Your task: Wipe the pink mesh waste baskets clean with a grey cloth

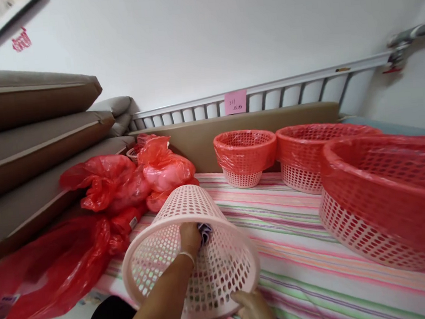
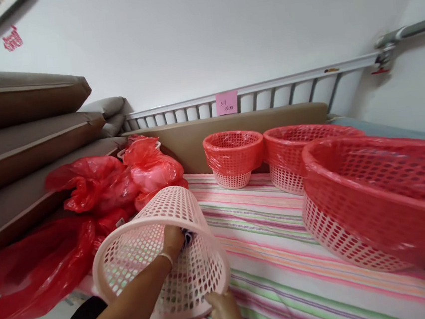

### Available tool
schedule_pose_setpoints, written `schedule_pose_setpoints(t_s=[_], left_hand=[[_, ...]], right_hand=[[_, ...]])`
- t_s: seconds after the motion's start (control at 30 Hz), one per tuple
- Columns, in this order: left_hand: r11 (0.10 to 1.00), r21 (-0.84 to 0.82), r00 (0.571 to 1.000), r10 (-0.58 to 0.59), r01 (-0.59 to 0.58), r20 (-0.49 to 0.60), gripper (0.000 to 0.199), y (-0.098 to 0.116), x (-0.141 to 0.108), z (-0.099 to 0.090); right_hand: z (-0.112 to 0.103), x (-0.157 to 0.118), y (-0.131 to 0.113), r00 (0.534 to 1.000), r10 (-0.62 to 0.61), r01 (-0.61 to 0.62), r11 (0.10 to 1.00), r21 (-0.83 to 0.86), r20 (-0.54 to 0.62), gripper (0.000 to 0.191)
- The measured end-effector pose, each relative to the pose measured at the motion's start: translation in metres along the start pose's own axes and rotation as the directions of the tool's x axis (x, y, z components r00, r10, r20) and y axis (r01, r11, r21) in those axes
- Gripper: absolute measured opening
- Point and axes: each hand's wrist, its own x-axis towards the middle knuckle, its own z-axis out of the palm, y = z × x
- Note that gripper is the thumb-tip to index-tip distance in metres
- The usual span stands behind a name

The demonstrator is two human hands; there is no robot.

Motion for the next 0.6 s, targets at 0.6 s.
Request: schedule_pose_setpoints(t_s=[0.6], left_hand=[[0.955,-0.283,0.956,0.165,-0.093,0.244,0.038,0.048,-0.133,-0.038]], right_hand=[[0.002,0.001,-0.008,0.999,0.023,-0.022,0.998,0.066,-0.022,0.036]])
